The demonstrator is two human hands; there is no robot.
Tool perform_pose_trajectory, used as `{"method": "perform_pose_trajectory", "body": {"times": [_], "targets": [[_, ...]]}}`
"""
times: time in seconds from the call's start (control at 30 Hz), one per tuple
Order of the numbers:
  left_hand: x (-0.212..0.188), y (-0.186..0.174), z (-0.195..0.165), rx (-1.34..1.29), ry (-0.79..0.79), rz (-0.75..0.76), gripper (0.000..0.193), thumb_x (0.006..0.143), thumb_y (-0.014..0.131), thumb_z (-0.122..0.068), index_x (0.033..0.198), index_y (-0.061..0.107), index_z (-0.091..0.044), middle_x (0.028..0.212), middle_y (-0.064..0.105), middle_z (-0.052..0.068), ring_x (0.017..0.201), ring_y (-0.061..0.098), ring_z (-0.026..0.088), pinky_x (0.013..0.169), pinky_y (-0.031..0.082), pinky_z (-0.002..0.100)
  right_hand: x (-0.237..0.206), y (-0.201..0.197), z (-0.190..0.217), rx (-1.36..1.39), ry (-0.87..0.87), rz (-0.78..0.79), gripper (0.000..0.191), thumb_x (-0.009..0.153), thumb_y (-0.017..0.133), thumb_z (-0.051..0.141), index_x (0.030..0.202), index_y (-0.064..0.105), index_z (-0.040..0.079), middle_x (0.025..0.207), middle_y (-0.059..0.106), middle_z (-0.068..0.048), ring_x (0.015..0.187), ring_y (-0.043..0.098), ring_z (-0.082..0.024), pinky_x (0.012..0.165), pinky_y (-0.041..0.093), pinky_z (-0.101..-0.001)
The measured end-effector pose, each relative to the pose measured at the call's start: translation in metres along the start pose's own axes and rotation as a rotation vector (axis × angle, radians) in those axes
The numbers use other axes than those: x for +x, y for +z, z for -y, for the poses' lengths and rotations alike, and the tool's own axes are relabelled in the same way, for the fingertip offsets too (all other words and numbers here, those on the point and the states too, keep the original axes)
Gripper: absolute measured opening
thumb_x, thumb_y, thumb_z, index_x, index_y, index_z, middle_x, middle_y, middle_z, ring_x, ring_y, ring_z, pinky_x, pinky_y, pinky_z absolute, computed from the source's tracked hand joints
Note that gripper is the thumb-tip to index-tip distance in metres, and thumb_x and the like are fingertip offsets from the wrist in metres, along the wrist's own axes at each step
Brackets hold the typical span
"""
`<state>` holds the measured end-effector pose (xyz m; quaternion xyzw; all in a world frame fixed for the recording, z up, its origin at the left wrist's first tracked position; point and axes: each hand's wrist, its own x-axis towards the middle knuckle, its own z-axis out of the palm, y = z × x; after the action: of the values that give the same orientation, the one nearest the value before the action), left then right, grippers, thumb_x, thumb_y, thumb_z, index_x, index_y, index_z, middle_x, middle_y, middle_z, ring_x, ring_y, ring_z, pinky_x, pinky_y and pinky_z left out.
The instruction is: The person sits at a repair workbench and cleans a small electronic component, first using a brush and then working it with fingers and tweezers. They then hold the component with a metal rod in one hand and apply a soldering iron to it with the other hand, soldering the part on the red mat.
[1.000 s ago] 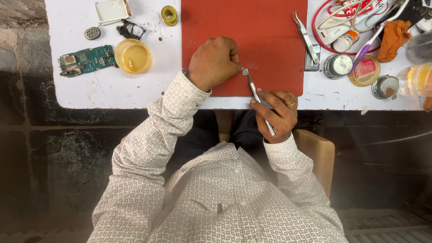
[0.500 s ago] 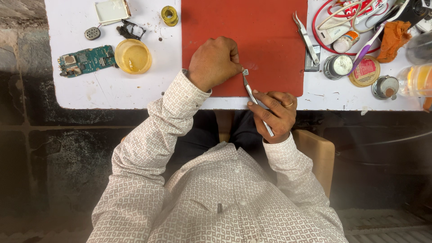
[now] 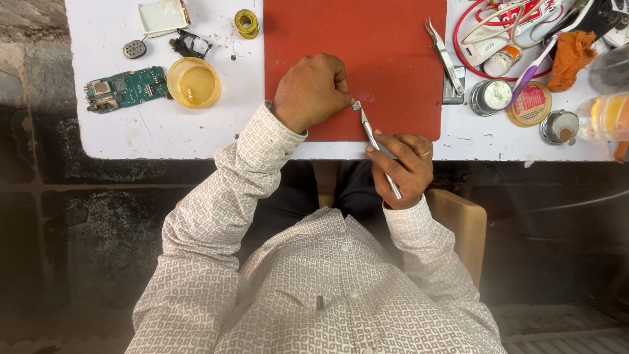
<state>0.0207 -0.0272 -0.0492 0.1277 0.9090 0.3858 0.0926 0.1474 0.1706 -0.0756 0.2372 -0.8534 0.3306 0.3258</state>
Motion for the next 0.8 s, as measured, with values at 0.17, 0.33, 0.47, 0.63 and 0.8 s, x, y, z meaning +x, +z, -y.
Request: {"method": "perform_pose_trajectory", "body": {"times": [0.17, 0.33, 0.47, 0.63, 0.8], "targets": [[0.000, 0.001, 0.001, 0.000, 0.046, -0.027, 0.020, 0.072, 0.087, -0.017, 0.067, 0.069, -0.009, 0.064, 0.071, 0.004, 0.059, 0.071, 0.019, 0.056, 0.057, 0.033, -0.005, -0.003, -0.001, 0.238, 0.210, -0.124, 0.020, 0.091, 0.074, -0.004, 0.110, 0.072, 0.002, 0.112, 0.075, -0.014, 0.098, 0.072, -0.027, 0.089, 0.057, -0.0358], [-0.007, 0.000, 0.003, -0.060, 0.060, -0.041, 0.022, 0.078, 0.085, -0.021, 0.072, 0.069, -0.008, 0.063, 0.071, 0.003, 0.056, 0.072, 0.020, 0.055, 0.056, 0.034, -0.005, -0.005, -0.010, 0.405, 0.628, -0.263, 0.017, 0.094, 0.079, 0.005, 0.108, 0.075, -0.002, 0.095, 0.076, -0.014, 0.079, 0.067, -0.017, 0.072, 0.049, -0.0243], [-0.039, 0.007, -0.003, -0.057, 0.192, -0.240, 0.008, 0.091, 0.075, -0.011, 0.091, 0.069, -0.005, 0.072, 0.069, 0.008, 0.063, 0.068, 0.026, 0.057, 0.052, 0.038, 0.004, -0.010, -0.017, 0.451, 0.561, -0.202, 0.016, 0.096, 0.080, 0.004, 0.110, 0.074, -0.001, 0.101, 0.075, -0.014, 0.093, 0.069, -0.019, 0.084, 0.054, -0.0272], [-0.086, 0.025, -0.013, 0.208, 0.410, -0.454, 0.018, 0.091, 0.073, -0.008, 0.109, 0.073, -0.008, 0.091, 0.057, 0.006, 0.081, 0.057, 0.022, 0.072, 0.050, 0.038, 0.010, -0.011, -0.012, 0.233, 0.316, -0.103, 0.016, 0.094, 0.081, 0.002, 0.109, 0.075, 0.003, 0.100, 0.077, -0.013, 0.097, 0.072, -0.024, 0.091, 0.056, -0.0319], [-0.088, 0.030, -0.011, 0.362, 0.429, -0.466, 0.031, 0.091, 0.072, -0.008, 0.122, 0.074, -0.010, 0.097, 0.053, 0.002, 0.083, 0.052, 0.018, 0.072, 0.048, 0.034, 0.010, -0.006, -0.007, 0.172, 0.291, -0.098, 0.019, 0.092, 0.084, 0.006, 0.109, 0.077, 0.006, 0.098, 0.078, -0.009, 0.094, 0.070, -0.023, 0.090, 0.054, -0.0330]]}}
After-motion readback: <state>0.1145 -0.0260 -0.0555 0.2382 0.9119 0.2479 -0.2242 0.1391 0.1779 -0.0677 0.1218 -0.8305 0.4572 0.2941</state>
